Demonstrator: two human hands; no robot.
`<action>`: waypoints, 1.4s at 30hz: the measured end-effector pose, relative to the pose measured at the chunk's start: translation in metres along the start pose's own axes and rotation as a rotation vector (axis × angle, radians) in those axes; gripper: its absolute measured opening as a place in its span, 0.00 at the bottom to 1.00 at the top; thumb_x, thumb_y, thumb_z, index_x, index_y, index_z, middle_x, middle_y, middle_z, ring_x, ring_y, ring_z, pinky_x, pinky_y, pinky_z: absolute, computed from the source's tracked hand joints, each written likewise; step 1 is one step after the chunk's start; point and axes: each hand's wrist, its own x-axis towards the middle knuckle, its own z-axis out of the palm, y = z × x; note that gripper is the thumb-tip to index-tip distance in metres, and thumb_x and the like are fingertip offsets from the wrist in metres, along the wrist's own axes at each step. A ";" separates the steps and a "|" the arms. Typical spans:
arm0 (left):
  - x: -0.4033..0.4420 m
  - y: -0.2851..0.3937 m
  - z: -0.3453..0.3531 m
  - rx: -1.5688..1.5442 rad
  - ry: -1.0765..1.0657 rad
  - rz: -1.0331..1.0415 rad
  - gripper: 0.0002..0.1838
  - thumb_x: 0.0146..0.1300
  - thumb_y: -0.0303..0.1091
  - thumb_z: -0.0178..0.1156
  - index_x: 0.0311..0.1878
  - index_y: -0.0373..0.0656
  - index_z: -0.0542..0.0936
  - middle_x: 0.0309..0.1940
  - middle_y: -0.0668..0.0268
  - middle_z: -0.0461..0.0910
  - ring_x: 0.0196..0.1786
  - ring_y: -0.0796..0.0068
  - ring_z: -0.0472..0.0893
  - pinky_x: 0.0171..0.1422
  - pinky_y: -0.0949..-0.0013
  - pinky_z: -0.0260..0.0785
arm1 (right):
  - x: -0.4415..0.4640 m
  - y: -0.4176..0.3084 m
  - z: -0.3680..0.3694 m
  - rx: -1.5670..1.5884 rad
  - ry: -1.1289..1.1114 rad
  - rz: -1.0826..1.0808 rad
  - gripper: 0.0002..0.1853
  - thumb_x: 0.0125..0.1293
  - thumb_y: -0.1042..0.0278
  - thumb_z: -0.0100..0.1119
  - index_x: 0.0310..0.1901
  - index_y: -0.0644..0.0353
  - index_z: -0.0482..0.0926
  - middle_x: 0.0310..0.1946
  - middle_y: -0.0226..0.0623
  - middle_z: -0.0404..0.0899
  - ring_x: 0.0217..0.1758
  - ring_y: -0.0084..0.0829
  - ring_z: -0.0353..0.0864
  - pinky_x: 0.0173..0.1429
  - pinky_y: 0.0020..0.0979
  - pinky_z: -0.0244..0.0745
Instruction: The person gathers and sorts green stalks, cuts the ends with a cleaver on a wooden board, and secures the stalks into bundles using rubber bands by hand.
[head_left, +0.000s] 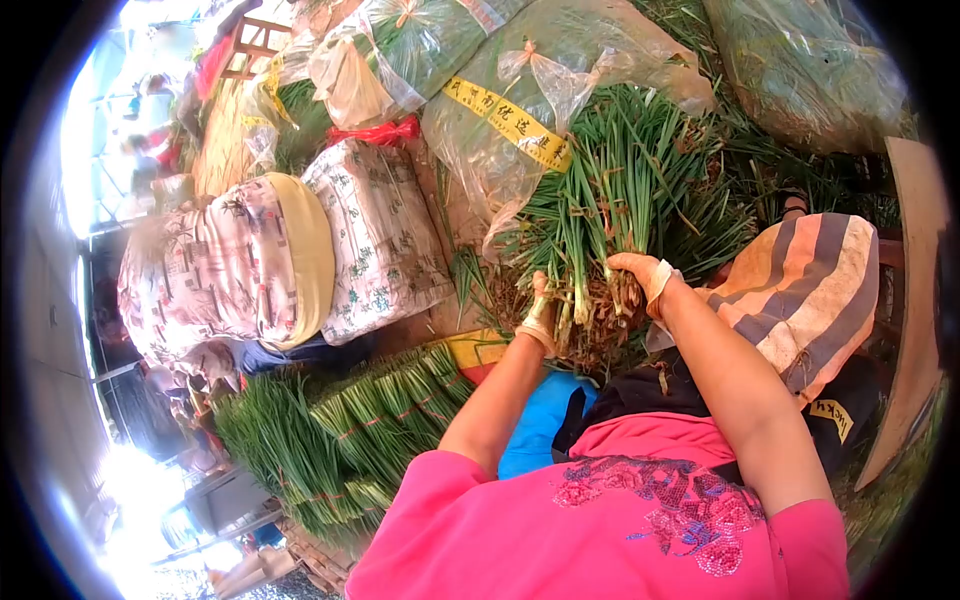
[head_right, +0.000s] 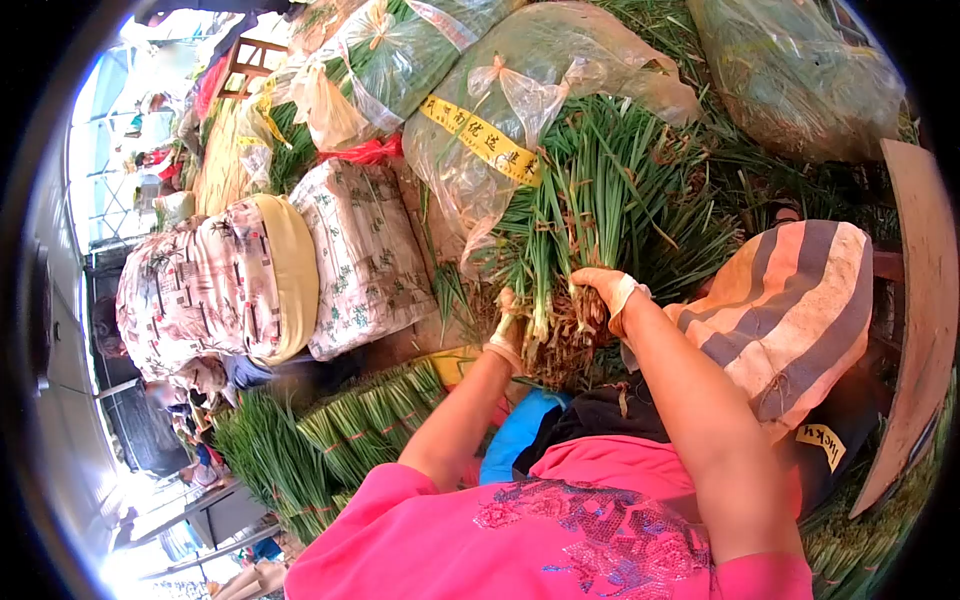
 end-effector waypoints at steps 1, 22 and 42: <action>-0.018 -0.012 0.035 0.108 -0.005 0.035 0.46 0.57 0.77 0.36 0.68 0.53 0.64 0.66 0.60 0.65 0.67 0.58 0.65 0.71 0.50 0.55 | 0.007 0.003 0.000 -0.027 0.036 -0.008 0.22 0.57 0.54 0.63 0.50 0.59 0.79 0.36 0.36 0.83 0.26 0.35 0.78 0.35 0.38 0.75; -0.177 -0.010 0.183 0.926 0.156 -0.078 0.32 0.65 0.61 0.48 0.59 0.43 0.73 0.52 0.57 0.78 0.52 0.60 0.78 0.60 0.52 0.68 | -0.210 0.010 0.099 0.511 -0.451 -0.160 0.13 0.62 0.57 0.56 0.38 0.58 0.80 0.34 0.38 0.83 0.33 0.37 0.82 0.42 0.46 0.80; -0.158 -0.242 0.445 1.475 -0.601 0.366 0.23 0.55 0.37 0.63 0.52 0.35 0.72 0.35 0.60 0.80 0.34 0.67 0.81 0.36 0.65 0.77 | -0.430 -0.029 -0.112 0.404 -0.171 -1.601 0.18 0.59 0.69 0.63 0.51 0.61 0.75 0.42 0.30 0.79 0.43 0.20 0.75 0.48 0.26 0.72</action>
